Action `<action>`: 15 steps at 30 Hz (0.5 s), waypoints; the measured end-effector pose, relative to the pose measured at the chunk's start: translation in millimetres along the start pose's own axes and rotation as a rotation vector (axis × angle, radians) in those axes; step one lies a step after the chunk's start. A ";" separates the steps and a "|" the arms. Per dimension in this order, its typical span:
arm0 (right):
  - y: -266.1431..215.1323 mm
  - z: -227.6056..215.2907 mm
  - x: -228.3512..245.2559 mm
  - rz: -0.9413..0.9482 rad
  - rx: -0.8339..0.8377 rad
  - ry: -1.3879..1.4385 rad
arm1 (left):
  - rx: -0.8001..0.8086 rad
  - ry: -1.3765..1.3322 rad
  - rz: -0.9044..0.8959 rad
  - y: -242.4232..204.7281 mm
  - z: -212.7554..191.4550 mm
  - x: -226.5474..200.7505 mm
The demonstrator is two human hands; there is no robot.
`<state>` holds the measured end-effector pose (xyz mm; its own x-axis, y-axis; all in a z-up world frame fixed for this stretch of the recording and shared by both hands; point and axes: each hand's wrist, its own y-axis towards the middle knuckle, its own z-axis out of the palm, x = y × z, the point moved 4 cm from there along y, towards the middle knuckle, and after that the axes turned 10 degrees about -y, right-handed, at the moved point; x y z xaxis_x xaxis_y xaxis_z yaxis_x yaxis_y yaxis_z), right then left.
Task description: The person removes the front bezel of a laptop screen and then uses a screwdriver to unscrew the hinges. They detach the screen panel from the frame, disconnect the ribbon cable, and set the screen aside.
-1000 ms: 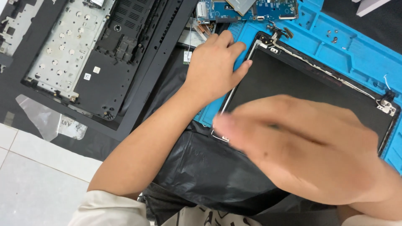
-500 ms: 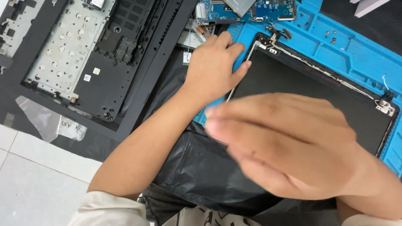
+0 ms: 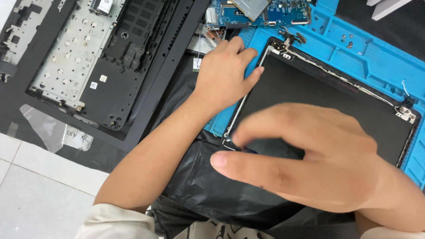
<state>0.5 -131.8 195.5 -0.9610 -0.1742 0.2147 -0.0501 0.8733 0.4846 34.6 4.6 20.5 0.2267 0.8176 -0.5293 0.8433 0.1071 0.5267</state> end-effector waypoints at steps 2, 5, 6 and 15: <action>-6.8 1.2 -2.2 0.080 -0.015 0.078 | -0.020 -0.018 0.007 -0.6 -1.2 -0.7; -4.2 -2.7 -4.3 0.055 0.000 0.032 | -0.012 -0.020 -0.003 -0.1 -2.7 -2.4; -5.5 -4.4 -5.2 0.057 0.000 0.031 | -0.011 -0.021 -0.002 -0.1 -1.9 -2.1; -23.1 -27.0 -22.9 0.157 -0.001 0.044 | -0.022 -0.022 0.010 -0.4 -0.2 0.8</action>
<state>31.0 -160.3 202.4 -0.9442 -0.0555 0.3247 0.1000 0.8908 0.4432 34.3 5.2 20.0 0.2465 0.8058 -0.5384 0.8301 0.1112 0.5464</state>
